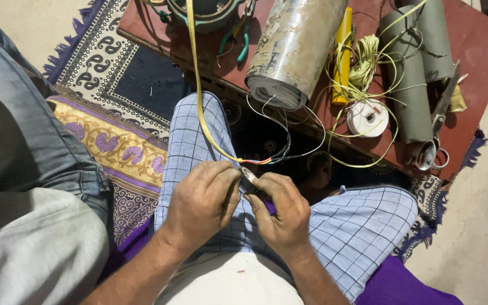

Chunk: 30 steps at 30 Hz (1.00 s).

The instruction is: The person sits on the floor and wraps electrical tape around exposed wire ends connected to a motor component. They repeatedly pull tape, wrap it around the wires, and tear it off, then place the taped wires into a cylindrical container.

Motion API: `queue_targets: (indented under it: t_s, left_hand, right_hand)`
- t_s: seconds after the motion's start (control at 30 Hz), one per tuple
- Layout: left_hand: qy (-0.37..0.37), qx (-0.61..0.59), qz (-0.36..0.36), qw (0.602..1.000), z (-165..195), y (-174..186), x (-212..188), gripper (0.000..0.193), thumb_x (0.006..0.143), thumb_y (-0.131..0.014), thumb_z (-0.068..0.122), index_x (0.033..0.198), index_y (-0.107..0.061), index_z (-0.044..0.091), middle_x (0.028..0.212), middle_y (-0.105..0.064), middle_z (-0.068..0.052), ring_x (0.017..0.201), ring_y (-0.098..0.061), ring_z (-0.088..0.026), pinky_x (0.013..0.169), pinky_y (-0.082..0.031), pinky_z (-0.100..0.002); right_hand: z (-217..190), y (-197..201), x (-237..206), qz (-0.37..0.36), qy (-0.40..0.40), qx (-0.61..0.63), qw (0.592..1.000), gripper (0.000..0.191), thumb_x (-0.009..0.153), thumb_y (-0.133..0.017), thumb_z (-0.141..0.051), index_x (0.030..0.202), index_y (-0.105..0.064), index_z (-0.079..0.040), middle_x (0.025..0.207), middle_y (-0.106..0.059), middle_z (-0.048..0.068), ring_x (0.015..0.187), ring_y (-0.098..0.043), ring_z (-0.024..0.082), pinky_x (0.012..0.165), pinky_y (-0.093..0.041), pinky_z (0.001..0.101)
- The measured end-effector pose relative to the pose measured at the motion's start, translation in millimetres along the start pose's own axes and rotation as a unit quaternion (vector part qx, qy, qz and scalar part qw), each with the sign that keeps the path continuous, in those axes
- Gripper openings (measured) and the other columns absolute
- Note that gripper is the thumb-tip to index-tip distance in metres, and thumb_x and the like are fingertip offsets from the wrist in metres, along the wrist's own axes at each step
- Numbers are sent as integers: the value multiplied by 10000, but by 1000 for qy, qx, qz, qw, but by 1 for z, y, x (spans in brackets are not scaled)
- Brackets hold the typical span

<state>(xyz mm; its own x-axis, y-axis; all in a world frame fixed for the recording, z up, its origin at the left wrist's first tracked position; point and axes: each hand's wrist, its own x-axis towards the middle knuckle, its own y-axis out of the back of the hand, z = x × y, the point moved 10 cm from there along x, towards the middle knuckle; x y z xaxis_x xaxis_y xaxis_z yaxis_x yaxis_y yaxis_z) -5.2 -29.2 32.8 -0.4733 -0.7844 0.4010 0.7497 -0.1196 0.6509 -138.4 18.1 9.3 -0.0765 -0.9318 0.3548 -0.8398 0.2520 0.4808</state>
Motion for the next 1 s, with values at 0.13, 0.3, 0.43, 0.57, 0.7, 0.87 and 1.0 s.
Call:
queue_targets:
  t_s: [0.13,0.3,0.43,0.57,0.7,0.87,1.0]
  left_hand:
    - [-5,13,5,1000,-3,-5,0,301,842,-756,90,1087,-622,-21,1024,-661,-159,930,-659,-330,804,-556,-406]
    - [130,-117,14,984,-34,-14,-2,150,898,-699,68,1020,-668,-14,953,-701,-137,873,-704,-292,788,-570,-377]
    - [188,-217,3,958,-46,-20,-8,159,903,-667,64,1041,-696,-9,978,-736,-132,865,-748,-263,782,-595,-345]
    - [101,-123,9,987,-31,-9,-3,202,882,-721,63,1070,-697,-8,1045,-731,-147,962,-723,-295,848,-578,-370]
    - [46,-46,-8,998,-19,-4,1,230,847,-757,59,1058,-692,-9,1069,-715,-152,965,-698,-309,845,-573,-392]
    - [35,-24,-31,999,-13,-4,7,237,834,-776,74,1036,-683,-6,1041,-709,-140,933,-689,-305,808,-571,-387]
    - [15,14,-32,999,-10,-6,9,220,831,-766,98,998,-657,7,984,-692,-124,887,-675,-293,764,-559,-387]
  right_hand:
    - [-1,-2,-2,2,-3,-15,1000,300,842,-796,6,1106,-652,19,1058,-683,131,833,-736,173,668,-618,248]
    - [0,-1,-4,18,-14,-27,999,303,842,-791,3,1108,-647,11,1065,-681,130,892,-739,197,734,-628,272]
    - [5,-1,-4,22,-31,-22,999,290,858,-796,1,1107,-648,11,1066,-682,137,874,-748,191,724,-635,264]
    - [2,-3,-2,24,-12,-37,999,294,856,-793,3,1111,-647,10,1074,-683,139,898,-746,203,734,-634,269]
    - [-1,-4,0,19,-8,-58,998,295,846,-798,4,1101,-651,10,1072,-686,140,879,-744,200,719,-628,275]
    - [-6,-5,0,22,16,-85,996,304,830,-804,8,1092,-651,8,1066,-682,132,892,-730,219,729,-610,294]
    - [-2,-10,-1,7,3,-72,997,293,848,-801,17,1105,-660,4,1071,-683,127,848,-738,188,685,-600,262]
